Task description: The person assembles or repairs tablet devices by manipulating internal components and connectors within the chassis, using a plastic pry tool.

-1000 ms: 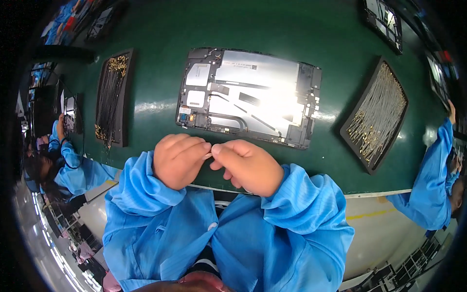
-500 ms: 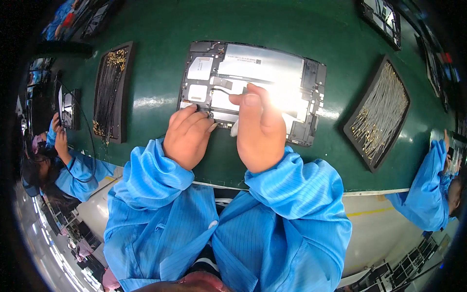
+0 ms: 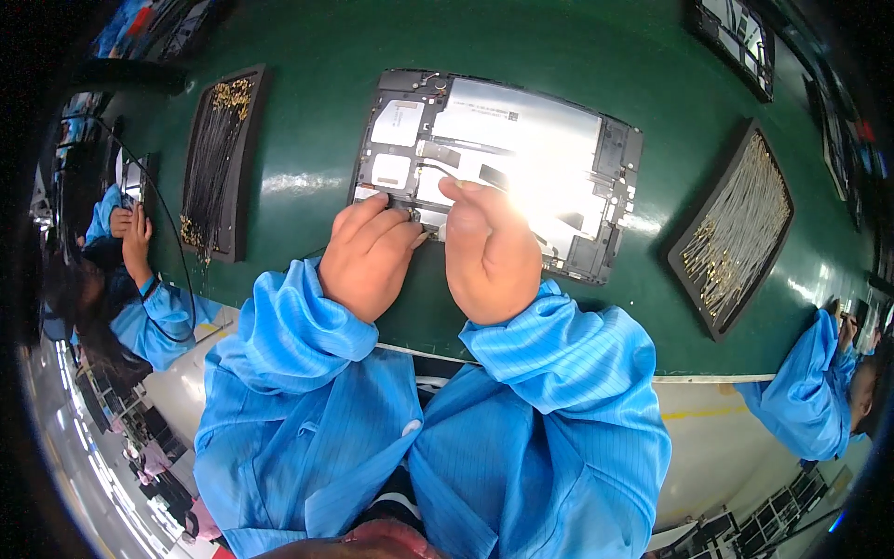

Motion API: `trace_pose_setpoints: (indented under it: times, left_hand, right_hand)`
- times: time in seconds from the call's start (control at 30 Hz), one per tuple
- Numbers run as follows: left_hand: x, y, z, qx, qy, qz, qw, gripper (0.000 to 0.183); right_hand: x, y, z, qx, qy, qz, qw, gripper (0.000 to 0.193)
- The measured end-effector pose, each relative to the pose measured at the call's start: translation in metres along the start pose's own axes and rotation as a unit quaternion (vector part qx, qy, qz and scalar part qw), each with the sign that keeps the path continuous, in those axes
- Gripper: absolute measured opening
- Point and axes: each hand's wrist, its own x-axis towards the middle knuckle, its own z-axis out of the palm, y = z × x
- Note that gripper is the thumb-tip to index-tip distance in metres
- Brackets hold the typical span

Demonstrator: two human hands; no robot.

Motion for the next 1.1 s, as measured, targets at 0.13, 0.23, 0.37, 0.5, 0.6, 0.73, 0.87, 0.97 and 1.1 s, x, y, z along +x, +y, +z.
trace_pose_setpoints:
  times: [0.13, 0.23, 0.37, 0.5, 0.6, 0.73, 0.87, 0.97, 1.1]
  left_hand:
    - [0.000, 0.001, 0.000, 0.005, -0.009, -0.004, 1.000, 0.024]
    - [-0.001, 0.002, 0.000, 0.023, -0.015, -0.008, 1.000, 0.021]
    - [-0.003, 0.001, -0.003, 0.036, -0.026, -0.001, 0.999, 0.023]
    - [0.002, 0.008, -0.011, 0.079, -0.037, -0.019, 0.996, 0.017]
    - [-0.005, 0.030, -0.034, -0.320, -0.068, -0.425, 0.844, 0.018]
    - [-0.009, 0.021, -0.028, -0.550, 0.060, -0.724, 0.412, 0.038]
    - [-0.001, 0.000, -0.017, -0.527, 0.138, -0.714, 0.439, 0.026]
    - [0.005, -0.006, -0.013, -0.447, 0.162, -0.709, 0.521, 0.021]
    - [-0.001, -0.003, -0.018, -0.352, 0.165, -0.626, 0.676, 0.028]
  right_hand:
    - [0.000, -0.002, 0.000, -0.012, 0.002, 0.001, 1.000, 0.022]
    - [0.006, -0.009, -0.001, -0.115, -0.029, -0.032, 0.992, 0.016]
    - [0.016, -0.016, 0.003, -0.188, -0.161, -0.178, 0.952, 0.014]
    - [0.016, -0.019, 0.002, -0.207, -0.151, -0.184, 0.949, 0.014]
    - [0.019, -0.011, -0.001, -0.191, -0.108, -0.042, 0.975, 0.017]
    - [0.020, -0.007, 0.003, -0.085, -0.045, 0.062, 0.993, 0.023]
    - [0.019, 0.001, 0.001, -0.097, -0.062, 0.045, 0.992, 0.022]
    - [0.019, 0.003, 0.001, -0.090, -0.064, 0.028, 0.994, 0.021]
    - [0.019, -0.002, 0.003, -0.055, -0.036, 0.059, 0.996, 0.020]
